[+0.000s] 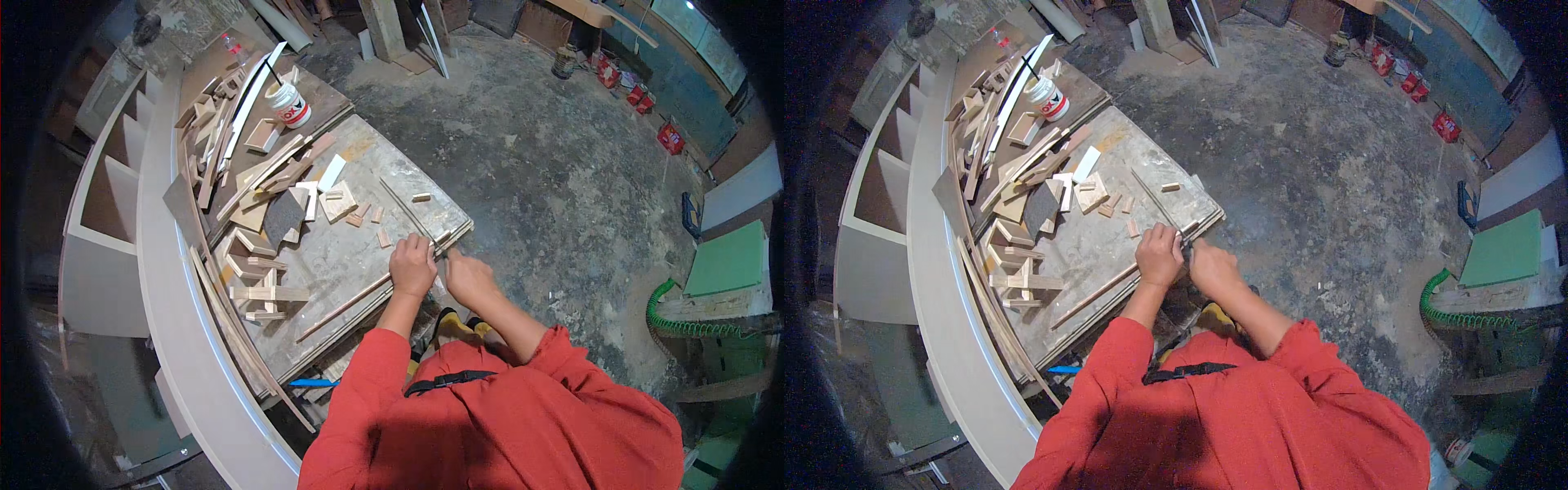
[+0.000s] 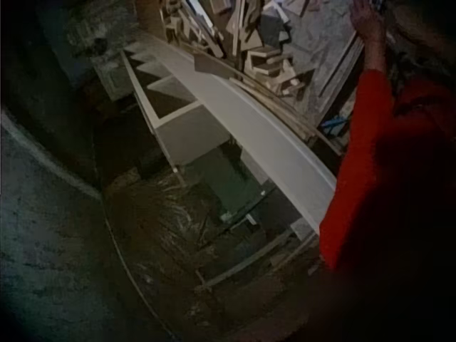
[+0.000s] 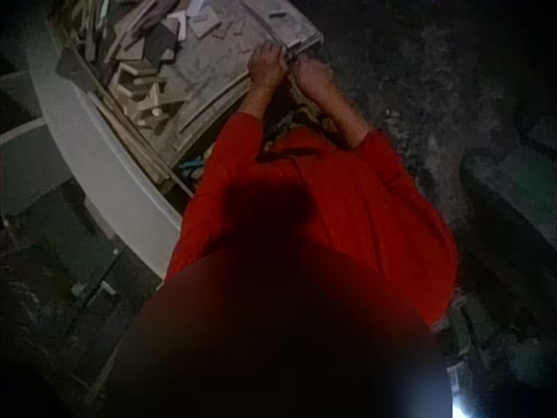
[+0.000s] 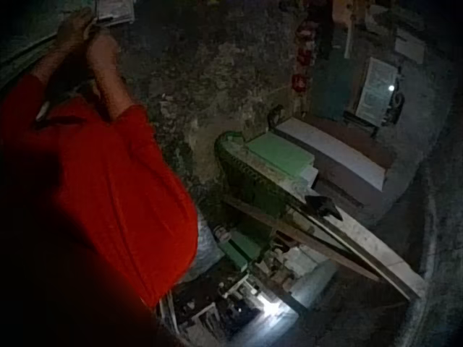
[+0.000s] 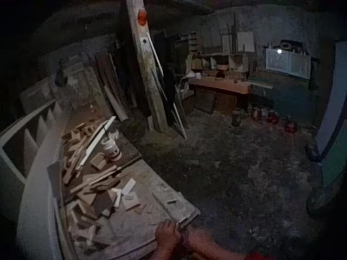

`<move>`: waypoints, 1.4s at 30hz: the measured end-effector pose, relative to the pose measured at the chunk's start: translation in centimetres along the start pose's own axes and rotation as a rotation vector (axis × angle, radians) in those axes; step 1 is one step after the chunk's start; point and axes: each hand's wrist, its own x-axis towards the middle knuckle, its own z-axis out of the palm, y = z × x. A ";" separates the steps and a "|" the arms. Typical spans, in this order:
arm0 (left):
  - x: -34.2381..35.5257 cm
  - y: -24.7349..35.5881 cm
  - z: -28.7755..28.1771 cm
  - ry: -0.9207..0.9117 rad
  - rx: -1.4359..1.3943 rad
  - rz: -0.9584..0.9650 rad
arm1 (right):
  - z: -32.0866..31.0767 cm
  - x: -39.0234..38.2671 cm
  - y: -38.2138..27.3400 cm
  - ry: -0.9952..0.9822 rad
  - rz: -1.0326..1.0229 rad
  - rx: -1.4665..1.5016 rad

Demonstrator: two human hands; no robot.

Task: Shaping or scraping a wooden joint using a hand tool.

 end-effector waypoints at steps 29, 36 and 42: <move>0.7 0.0 0.6 0.046 -0.003 -0.063 | 0.4 1.3 -0.2 -0.006 0.028 -0.030; 0.7 -0.1 0.8 0.050 -0.034 -0.026 | 0.7 2.0 -0.3 0.030 0.075 0.002; 0.7 -0.5 0.8 0.040 -0.003 -0.050 | 0.3 1.8 -0.2 -0.049 0.046 -0.050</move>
